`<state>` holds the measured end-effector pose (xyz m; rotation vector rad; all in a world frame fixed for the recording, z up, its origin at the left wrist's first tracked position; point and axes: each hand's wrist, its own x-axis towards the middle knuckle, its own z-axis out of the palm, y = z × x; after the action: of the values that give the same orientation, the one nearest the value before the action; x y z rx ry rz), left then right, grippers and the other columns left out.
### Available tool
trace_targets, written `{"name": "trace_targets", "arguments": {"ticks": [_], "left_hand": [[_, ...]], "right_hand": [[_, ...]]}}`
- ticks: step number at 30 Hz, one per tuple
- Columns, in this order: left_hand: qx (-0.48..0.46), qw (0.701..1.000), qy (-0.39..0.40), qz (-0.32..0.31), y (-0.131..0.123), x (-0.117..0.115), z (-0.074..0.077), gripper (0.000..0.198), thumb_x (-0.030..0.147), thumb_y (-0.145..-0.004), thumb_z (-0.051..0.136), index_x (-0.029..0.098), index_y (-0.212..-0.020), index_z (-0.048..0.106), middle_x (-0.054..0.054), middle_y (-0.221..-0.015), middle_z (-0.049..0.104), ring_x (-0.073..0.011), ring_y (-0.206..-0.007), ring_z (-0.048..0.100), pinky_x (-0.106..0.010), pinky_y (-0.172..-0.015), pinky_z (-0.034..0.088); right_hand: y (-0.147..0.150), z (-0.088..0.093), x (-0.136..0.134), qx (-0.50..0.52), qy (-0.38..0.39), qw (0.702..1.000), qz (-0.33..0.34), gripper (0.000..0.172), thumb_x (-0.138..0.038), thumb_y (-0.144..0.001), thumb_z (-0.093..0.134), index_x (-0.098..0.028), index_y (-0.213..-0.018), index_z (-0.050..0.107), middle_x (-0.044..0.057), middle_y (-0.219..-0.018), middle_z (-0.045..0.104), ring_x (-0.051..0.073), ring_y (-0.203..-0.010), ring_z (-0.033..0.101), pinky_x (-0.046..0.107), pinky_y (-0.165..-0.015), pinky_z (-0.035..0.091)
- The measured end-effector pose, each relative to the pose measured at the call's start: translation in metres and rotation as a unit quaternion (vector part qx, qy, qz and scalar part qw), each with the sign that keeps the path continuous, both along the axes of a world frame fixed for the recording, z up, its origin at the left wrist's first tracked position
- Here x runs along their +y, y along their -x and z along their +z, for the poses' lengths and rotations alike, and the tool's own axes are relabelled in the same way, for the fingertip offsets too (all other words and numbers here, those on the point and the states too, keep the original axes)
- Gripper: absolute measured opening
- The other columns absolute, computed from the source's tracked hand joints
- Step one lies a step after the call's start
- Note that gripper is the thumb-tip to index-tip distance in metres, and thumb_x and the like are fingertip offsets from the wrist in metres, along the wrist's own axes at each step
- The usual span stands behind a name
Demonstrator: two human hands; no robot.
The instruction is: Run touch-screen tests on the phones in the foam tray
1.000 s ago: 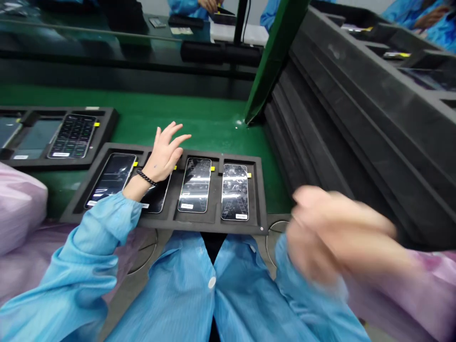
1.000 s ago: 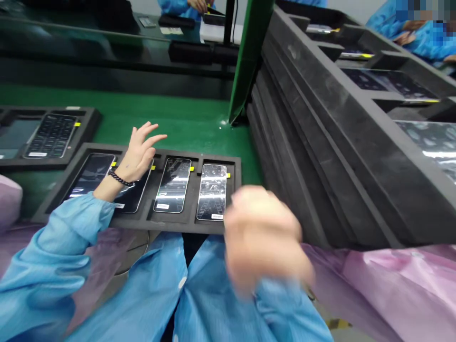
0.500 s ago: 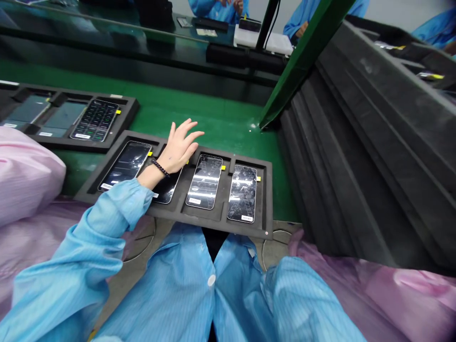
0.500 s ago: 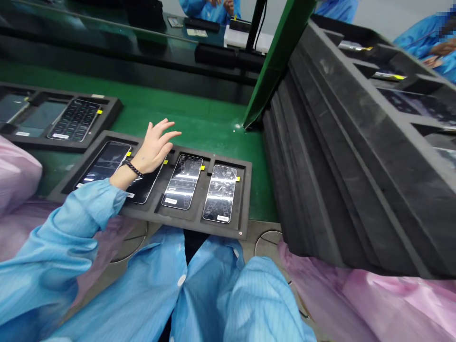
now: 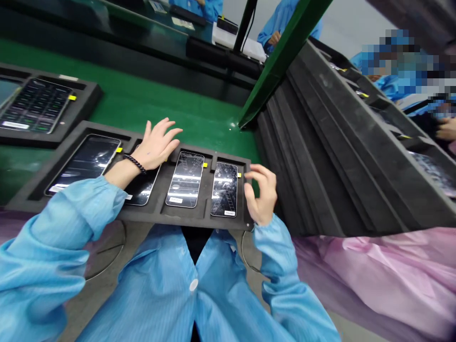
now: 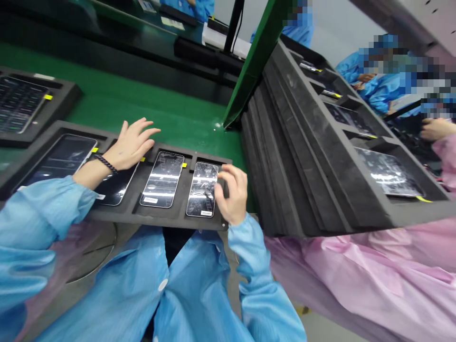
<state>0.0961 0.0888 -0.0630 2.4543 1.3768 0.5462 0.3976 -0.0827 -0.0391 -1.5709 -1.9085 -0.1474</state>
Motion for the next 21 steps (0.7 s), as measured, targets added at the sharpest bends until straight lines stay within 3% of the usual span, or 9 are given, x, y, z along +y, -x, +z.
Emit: {"name": "trace_targets", "arguments": {"ticks": [3, 8, 21], "left_hand": [[-0.004, 1.000, 0.024, 0.010, 0.003, 0.006, -0.006, 0.064, 0.052, -0.100, 0.011, 0.019, -0.144, 0.044, -0.015, -0.157, 0.037, -0.0304, -0.155, 0.020, -0.068, -0.124, 0.009], [-0.003, 0.999, 0.043, 0.031, 0.005, 0.013, -0.012, 0.066, 0.047, -0.099, 0.009, 0.016, -0.145, 0.043, -0.016, -0.155, 0.040, -0.0297, -0.153, 0.024, -0.067, -0.124, 0.006], [-0.027, 0.997, 0.060, 0.033, 0.008, 0.018, -0.016, 0.076, 0.063, -0.096, 0.002, 0.021, -0.143, 0.044, -0.011, -0.155, 0.041, -0.0269, -0.151, 0.025, -0.066, -0.125, 0.000]], "right_hand": [[-0.007, -0.012, 0.014, -0.020, 0.043, 0.998, -0.036, 0.028, -0.035, -0.102, 0.045, -0.022, -0.112, 0.067, 0.014, -0.146, 0.049, 0.030, -0.133, 0.046, 0.053, -0.113, 0.042], [-0.013, -0.021, 0.031, -0.052, 0.119, 0.990, -0.048, 0.032, -0.036, -0.101, 0.046, -0.020, -0.117, 0.068, 0.015, -0.154, 0.041, 0.031, -0.138, 0.040, 0.051, -0.117, 0.037], [-0.014, -0.023, 0.034, -0.098, 0.131, 0.986, -0.036, 0.035, -0.045, -0.103, 0.042, -0.026, -0.117, 0.068, 0.009, -0.158, 0.040, 0.031, -0.138, 0.043, 0.052, -0.114, 0.039]]}}
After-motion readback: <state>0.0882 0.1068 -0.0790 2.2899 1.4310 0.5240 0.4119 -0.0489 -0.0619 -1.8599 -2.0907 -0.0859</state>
